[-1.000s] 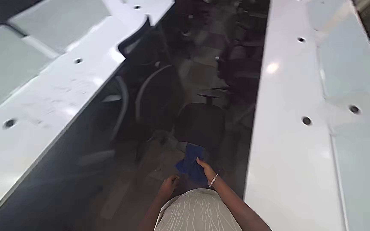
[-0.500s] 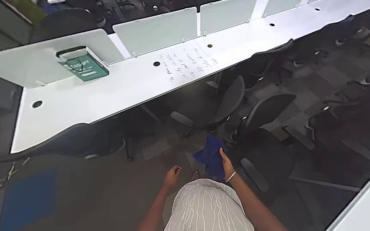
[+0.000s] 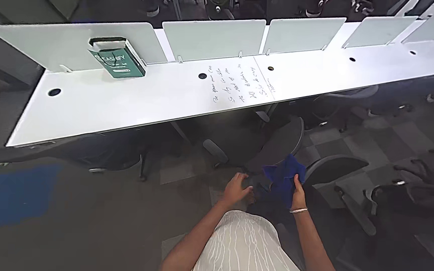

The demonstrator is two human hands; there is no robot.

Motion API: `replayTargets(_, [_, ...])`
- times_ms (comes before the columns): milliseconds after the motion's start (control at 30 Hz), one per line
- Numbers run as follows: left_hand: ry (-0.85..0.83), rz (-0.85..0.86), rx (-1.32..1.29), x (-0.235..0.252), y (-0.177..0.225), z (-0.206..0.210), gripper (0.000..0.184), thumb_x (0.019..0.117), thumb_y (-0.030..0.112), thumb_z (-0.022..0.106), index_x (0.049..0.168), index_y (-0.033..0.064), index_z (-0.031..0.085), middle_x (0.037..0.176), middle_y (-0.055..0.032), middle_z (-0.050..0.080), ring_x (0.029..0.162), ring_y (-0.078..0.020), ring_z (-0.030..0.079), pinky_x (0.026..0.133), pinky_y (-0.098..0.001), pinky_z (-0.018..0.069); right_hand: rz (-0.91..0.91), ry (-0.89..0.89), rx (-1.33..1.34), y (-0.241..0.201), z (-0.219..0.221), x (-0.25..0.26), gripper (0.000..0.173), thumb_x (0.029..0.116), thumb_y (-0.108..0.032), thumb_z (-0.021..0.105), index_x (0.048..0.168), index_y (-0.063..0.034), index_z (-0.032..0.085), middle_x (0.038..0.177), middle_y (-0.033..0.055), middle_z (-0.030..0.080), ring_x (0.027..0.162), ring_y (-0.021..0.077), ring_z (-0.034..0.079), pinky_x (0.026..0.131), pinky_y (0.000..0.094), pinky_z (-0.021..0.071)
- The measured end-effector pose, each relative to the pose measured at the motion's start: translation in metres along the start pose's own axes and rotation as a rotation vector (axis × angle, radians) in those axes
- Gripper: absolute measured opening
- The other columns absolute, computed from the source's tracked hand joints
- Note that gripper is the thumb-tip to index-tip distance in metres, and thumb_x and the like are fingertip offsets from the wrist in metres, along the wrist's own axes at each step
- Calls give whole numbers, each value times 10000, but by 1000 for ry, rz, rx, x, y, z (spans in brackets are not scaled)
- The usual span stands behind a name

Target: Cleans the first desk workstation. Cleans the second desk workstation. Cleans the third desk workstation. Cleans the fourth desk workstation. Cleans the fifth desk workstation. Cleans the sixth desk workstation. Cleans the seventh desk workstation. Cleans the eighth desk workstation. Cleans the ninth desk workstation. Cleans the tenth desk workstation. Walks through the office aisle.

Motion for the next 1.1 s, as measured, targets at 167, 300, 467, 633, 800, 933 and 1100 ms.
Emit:
replayTargets(167, [-108,-62,233,104,97,46,966,763,656,769,1526,153,456,1542,-152,462,1356,-351,509,1047,-568,473,-103,371,-80,-33,-62,145,514,1095,-335,456,1492,-13,397,1372,150,597,1222,134,613,1063,326,501])
replayTargets(300, [-200,-192,398,135,109,79,768,891,383,754,1497,33,437,1485,-238,464,1333,-443,492,977,-591,505,-8,469,-318,-36,-76,246,628,1028,-355,615,1481,36,427,1402,239,575,1292,254,581,1114,399,444])
replayTargets(467, [-248,-184,467,130,89,67,553,932,275,718,1372,-7,538,1339,-234,590,1217,-418,592,967,-563,506,57,329,-372,-9,-72,295,717,997,-342,669,1516,46,362,1453,265,522,1331,294,543,1127,423,430])
replayTargets(633, [-281,-184,518,107,65,45,512,926,292,726,1319,-2,578,1306,-218,617,1199,-402,611,975,-560,505,23,196,-372,1,-50,267,759,968,-232,718,1533,50,298,1488,245,492,1375,237,508,1164,359,399])
replayTargets(800, [-265,-169,543,63,24,18,527,877,342,760,1256,3,622,1261,-211,650,1175,-398,630,969,-572,505,112,69,-517,21,-40,221,897,935,-272,759,1565,56,211,1519,274,452,1413,284,473,1188,405,377])
replayTargets(933, [-301,-229,573,15,-7,1,555,849,381,779,1235,8,635,1241,-197,665,1162,-378,641,976,-557,505,166,-17,-629,42,-26,174,955,918,-311,778,1576,46,185,1491,294,480,1399,326,492,1181,457,385])
replayTargets(1100, [-308,-308,597,-43,-37,-3,576,846,435,768,1220,14,646,1223,-184,676,1148,-364,653,961,-552,513,197,-154,-712,65,-5,132,981,911,-348,781,1575,51,178,1481,298,491,1394,334,500,1184,458,382])
Point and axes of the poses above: each hand's wrist, its own x-axis towards the middle knuckle, its own z-axis out of the palm, y = z × x, the point moved 7 cm from there along x, towards the middle knuckle
